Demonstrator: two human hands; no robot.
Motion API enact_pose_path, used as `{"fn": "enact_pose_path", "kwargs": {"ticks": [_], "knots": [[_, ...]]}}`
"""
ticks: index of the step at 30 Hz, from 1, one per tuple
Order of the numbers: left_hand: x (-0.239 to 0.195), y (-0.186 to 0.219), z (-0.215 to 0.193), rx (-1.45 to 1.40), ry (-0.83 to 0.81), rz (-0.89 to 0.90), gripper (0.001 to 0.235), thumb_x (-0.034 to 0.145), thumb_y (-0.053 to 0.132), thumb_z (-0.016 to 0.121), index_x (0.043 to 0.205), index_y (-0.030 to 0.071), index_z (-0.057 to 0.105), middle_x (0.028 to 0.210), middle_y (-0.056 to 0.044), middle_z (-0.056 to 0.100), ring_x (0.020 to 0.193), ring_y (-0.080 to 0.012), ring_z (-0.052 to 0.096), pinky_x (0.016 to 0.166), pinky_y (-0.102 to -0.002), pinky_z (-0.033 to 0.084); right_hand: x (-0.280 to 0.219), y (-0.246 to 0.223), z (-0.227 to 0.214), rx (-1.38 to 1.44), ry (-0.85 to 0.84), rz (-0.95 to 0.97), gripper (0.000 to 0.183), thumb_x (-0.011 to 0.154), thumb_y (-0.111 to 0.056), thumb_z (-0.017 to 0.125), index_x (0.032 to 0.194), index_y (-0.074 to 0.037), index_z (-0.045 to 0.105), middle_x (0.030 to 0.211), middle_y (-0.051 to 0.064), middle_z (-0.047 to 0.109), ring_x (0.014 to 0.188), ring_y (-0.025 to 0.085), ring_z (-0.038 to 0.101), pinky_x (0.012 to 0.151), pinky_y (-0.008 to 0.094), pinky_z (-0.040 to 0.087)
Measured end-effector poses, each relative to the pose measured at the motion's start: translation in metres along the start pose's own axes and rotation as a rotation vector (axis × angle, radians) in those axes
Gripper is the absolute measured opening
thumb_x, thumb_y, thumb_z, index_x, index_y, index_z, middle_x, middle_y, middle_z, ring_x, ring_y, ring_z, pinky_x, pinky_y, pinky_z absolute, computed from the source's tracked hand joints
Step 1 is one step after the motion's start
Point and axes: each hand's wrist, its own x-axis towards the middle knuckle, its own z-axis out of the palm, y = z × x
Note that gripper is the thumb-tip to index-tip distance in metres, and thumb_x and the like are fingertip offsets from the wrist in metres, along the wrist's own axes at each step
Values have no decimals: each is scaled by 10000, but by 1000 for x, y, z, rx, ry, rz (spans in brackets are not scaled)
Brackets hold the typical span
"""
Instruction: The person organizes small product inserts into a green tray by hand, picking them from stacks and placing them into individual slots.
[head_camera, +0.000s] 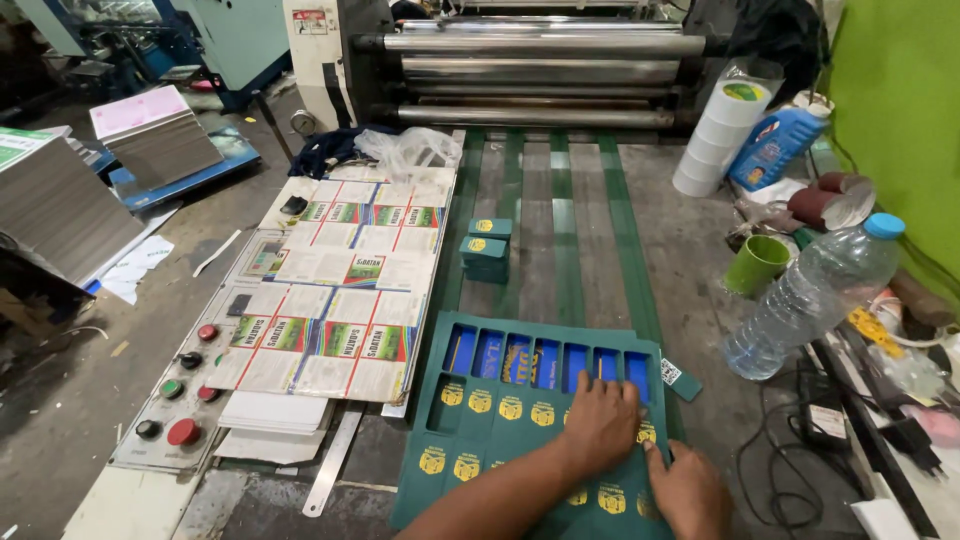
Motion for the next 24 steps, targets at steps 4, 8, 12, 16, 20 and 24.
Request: {"fn": "enact_pose_path", "kwargs": {"ticks": [4,8,12,16,20,24], "knots": [[14,-6,4,-81,108,-27,392,1056,374,494,1096,-6,582,1060,-251,679,1027,-404,614,991,-578,354,0,1,2,-23,-14,9,535,922,-557,578,1225,-151,750,1190,208,704,1114,423,677,936,523,559],[16,-6,-12,-180,81,-93,417,1049,392,487,1105,-15,561,1040,-261,673,1021,-410,607,964,-555,364,13,13,19,-49,-44,-13,541,938,-572,583,1236,-153,752,1150,210,697,1060,394,708,921,494,581],[18,-11,-12,-218,80,-102,424,1052,397,497,1104,-20,551,1031,-270,668,1000,-430,607,940,-579,356,23,25,29,22,27,-32,566,894,-557,637,1260,-134,723,1198,202,674,1072,412,676,894,512,559],[18,-12,-14,-220,84,-108,428,1052,401,493,1108,-20,550,987,-247,681,967,-417,631,926,-566,374,34,30,32,220,48,-106,553,860,-526,684,1223,-113,744,1044,173,748,967,377,725,836,473,572],[18,-13,-8,-226,113,-92,418,1046,395,505,1093,-17,555,972,-242,683,949,-416,638,906,-572,372,32,19,16,321,-145,-24,506,894,-507,654,1156,-92,775,865,163,740,814,338,724,748,465,582],[16,-14,-6,-205,169,-91,427,1050,400,513,1099,-22,555,968,-259,682,945,-418,639,907,-565,375,67,53,66,298,8,-117,522,872,-459,752,1134,-8,737,873,177,768,789,295,729,725,408,559]]}}
